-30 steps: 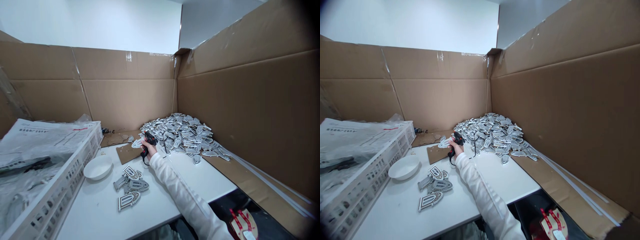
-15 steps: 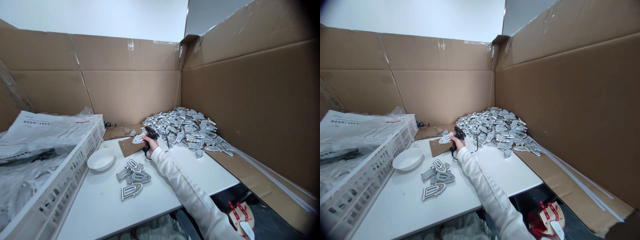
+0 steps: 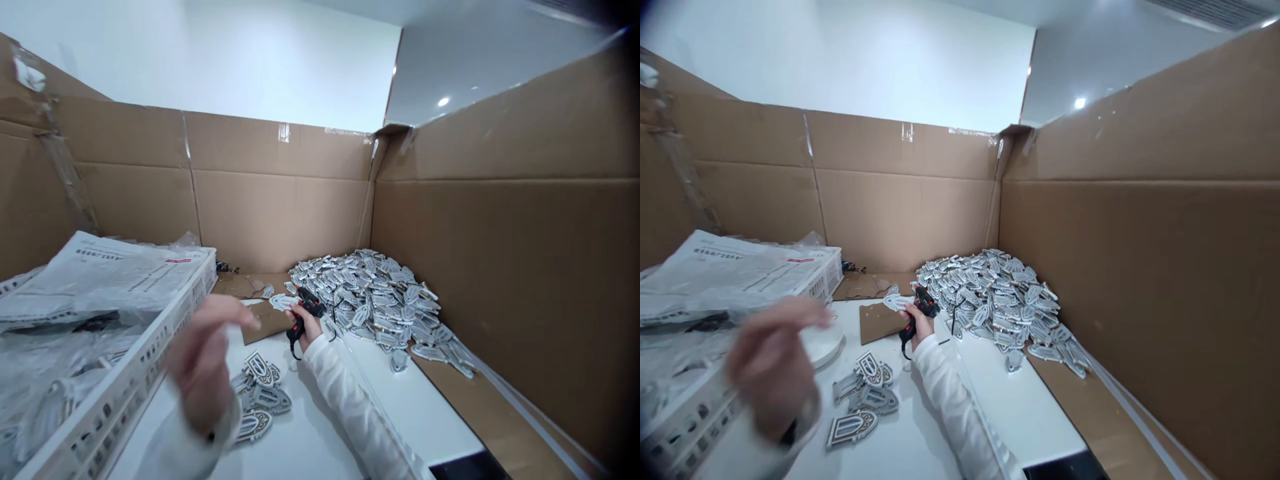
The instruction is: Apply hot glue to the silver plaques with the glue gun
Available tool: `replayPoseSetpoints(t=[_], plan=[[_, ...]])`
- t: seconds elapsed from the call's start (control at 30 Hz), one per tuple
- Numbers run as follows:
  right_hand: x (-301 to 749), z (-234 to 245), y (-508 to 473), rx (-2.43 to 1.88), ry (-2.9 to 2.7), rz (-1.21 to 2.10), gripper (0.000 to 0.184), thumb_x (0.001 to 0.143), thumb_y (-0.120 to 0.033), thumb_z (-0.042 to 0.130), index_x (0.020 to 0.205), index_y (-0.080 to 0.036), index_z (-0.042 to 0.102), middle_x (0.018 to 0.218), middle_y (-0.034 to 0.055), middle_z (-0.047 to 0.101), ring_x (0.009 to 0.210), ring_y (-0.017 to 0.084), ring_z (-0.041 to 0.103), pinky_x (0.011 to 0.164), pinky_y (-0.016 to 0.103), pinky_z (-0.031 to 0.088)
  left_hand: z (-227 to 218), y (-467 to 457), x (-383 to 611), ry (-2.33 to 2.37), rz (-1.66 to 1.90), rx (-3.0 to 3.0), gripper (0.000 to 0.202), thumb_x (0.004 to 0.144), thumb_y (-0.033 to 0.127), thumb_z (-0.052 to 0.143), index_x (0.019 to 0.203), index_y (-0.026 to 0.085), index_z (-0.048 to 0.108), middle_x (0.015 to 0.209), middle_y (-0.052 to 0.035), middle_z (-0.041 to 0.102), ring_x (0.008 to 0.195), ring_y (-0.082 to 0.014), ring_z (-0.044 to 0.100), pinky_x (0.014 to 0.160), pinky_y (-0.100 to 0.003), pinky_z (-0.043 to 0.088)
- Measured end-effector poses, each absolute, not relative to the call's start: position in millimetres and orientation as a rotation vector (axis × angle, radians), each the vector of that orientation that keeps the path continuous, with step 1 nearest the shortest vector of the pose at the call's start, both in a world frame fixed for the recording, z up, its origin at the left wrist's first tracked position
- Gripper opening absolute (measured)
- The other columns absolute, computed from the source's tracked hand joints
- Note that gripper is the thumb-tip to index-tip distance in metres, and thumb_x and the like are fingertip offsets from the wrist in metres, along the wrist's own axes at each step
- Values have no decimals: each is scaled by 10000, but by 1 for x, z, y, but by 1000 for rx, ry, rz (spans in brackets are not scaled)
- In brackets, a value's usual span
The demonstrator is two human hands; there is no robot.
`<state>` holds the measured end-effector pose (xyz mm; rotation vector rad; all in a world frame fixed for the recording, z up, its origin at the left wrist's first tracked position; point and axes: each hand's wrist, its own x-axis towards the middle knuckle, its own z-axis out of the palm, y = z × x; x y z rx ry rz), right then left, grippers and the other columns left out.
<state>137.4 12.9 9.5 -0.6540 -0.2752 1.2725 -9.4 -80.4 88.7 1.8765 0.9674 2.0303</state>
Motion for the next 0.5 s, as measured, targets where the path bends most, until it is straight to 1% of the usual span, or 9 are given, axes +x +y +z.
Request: replayPoseSetpoints(t=[0.07, 0.1, 0.13, 0.17, 0.23, 0.3, 0.33, 0.43, 0.5], plan=[[138, 22, 11, -635, -258, 1277, 282, 482, -34, 692, 706, -157, 573, 683, -17, 617, 650, 117, 614, 601, 197, 533, 82, -53, 2, 1106, 1891, 1697, 231, 819, 369, 401, 921, 187, 501, 857, -42, 566, 808, -161, 549, 762, -337, 454], [137, 26, 10, -624, -269, 1274, 289, 475, -41, 698, 709, -157, 574, 695, -13, 622, 667, 121, 615, 619, 202, 532, 75, -37, 8, 1165, 1753, 1609, 266, 788, 371, 452, 969, 178, 478, 891, -55, 572, 813, -167, 555, 757, -334, 456], [135, 30, 9, -617, -290, 1267, 296, 467, -53, 705, 712, -156, 576, 705, -9, 627, 675, 122, 615, 629, 202, 530, 66, -22, 13, 1218, 1585, 1540, 369, 744, 372, 514, 1040, 162, 441, 947, -80, 573, 824, -178, 562, 745, -333, 461], [132, 31, 7, -614, -320, 1260, 303, 464, -70, 713, 722, -155, 578, 716, -6, 631, 676, 122, 615, 632, 200, 526, 56, -8, 18, 1190, 1443, 1508, 426, 730, 372, 531, 1081, 158, 420, 1004, -99, 570, 866, -190, 566, 761, -335, 460], [124, 29, 5, -640, -393, 1237, 314, 469, -117, 725, 746, -150, 582, 730, 3, 637, 662, 120, 613, 629, 198, 517, 37, 11, 26, 1035, 1305, 1532, 371, 757, 387, 488, 1052, 162, 462, 1066, -105, 568, 993, -200, 534, 847, -323, 428], [116, 21, 2, -695, -495, 1191, 318, 487, -174, 730, 766, -149, 580, 743, 10, 639, 651, 123, 611, 639, 212, 510, 24, 17, 27, 979, 1335, 1527, 340, 790, 416, 425, 1013, 167, 490, 1074, -99, 575, 1046, -198, 509, 895, -319, 404], [113, 18, 1, -722, -566, 1154, 314, 505, -208, 728, 774, -150, 577, 747, 13, 638, 647, 126, 609, 645, 224, 507, 20, 17, 26, 964, 1373, 1513, 342, 804, 428, 392, 1004, 168, 489, 1072, -98, 578, 1045, -196, 512, 895, -317, 406], [110, 9, -1, -777, -828, 992, 292, 587, -322, 682, 793, -163, 549, 701, 4, 619, 584, 125, 591, 599, 243, 494, 18, 12, 14, 901, 1447, 1396, 349, 823, 446, 333, 1018, 175, 439, 1038, -104, 588, 937, -183, 572, 799, -309, 462], [112, 7, -2, -796, -985, 870, 281, 639, -378, 632, 807, -178, 527, 648, -17, 588, 531, 119, 562, 541, 240, 474, 20, 10, 4, 851, 1453, 1290, 343, 802, 457, 375, 1001, 180, 409, 968, -97, 602, 793, -169, 608, 679, -292, 486]])
